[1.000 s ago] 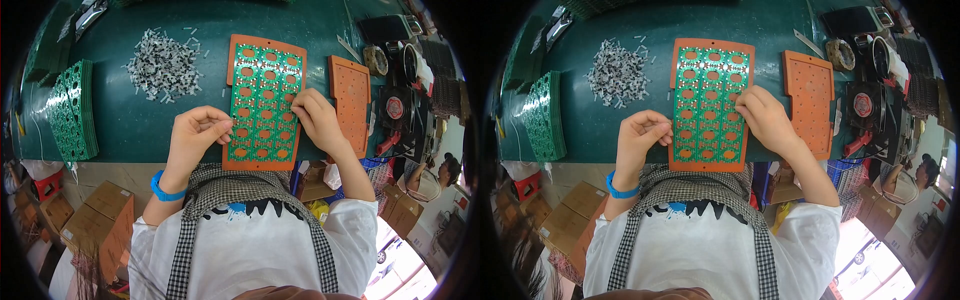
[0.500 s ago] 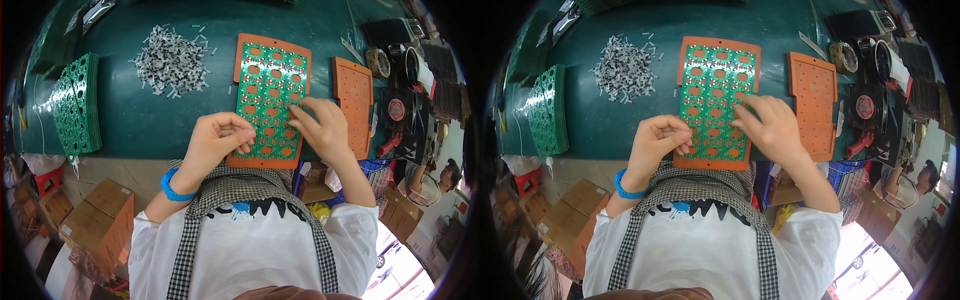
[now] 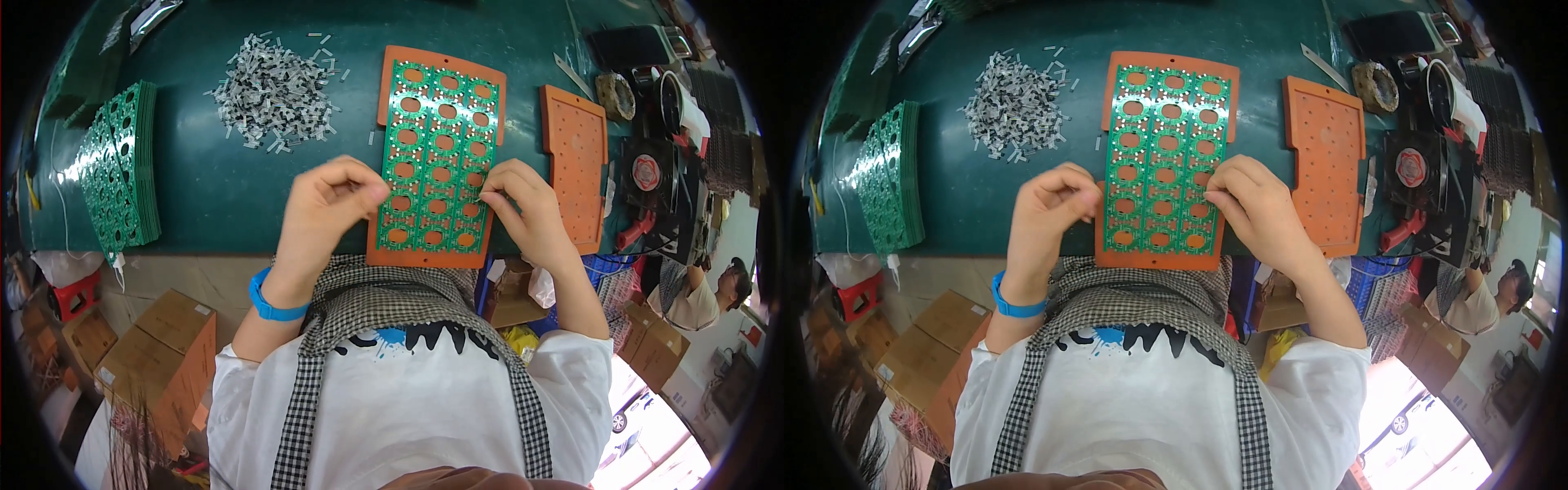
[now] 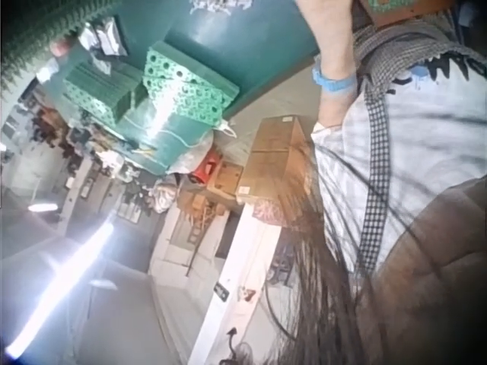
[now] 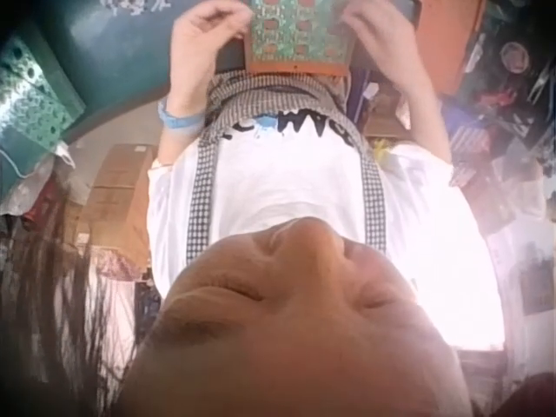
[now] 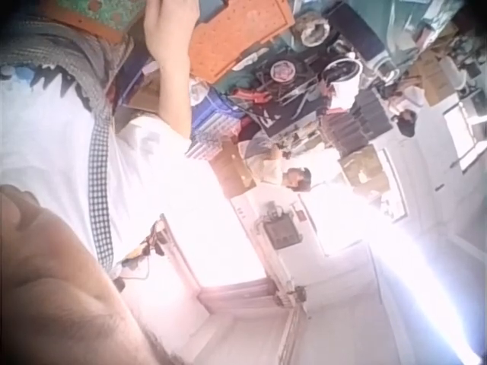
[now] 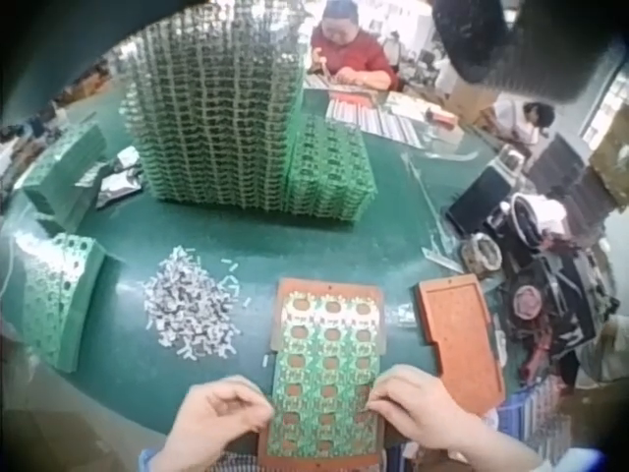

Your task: The person inserts small electronic components into a circuit board secured in a fixture by hand. The person then removes the completed board, places a new circuit board onto the fixture, and inserts components into it.

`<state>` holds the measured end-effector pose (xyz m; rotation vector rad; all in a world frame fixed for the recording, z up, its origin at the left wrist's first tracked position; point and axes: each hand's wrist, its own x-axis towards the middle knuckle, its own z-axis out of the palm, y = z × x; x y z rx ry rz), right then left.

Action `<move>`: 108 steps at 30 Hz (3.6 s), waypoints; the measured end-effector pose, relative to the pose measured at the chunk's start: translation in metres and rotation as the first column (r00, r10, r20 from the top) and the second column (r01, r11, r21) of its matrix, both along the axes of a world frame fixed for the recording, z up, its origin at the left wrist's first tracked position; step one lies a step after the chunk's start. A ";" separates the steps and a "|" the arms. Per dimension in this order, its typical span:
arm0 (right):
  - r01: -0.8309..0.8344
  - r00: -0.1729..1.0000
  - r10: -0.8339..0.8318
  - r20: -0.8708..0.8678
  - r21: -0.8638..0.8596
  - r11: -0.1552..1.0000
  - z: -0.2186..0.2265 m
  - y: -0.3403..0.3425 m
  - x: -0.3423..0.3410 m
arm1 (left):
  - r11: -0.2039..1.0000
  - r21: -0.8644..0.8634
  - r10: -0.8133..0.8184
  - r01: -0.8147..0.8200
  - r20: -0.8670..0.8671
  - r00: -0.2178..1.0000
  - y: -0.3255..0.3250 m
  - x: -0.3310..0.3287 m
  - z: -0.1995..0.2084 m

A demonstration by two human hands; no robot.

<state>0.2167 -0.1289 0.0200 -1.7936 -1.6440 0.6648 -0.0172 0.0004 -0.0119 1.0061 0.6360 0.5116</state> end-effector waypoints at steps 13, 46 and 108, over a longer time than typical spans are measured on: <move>-0.128 0.985 0.135 0.106 -0.068 0.989 -0.003 0.004 0.008 | 0.987 -0.159 0.001 -0.003 -0.011 1.000 0.010 -0.001 -0.007; -0.298 0.860 0.127 0.495 0.284 0.911 -0.012 -0.009 0.000 | 0.942 -0.316 -0.098 0.110 0.053 0.994 -0.019 0.001 0.008; 0.147 0.971 -0.192 0.142 0.278 0.949 -0.026 -0.056 -0.041 | 0.396 0.862 0.302 0.317 -0.448 0.841 0.043 0.034 -0.011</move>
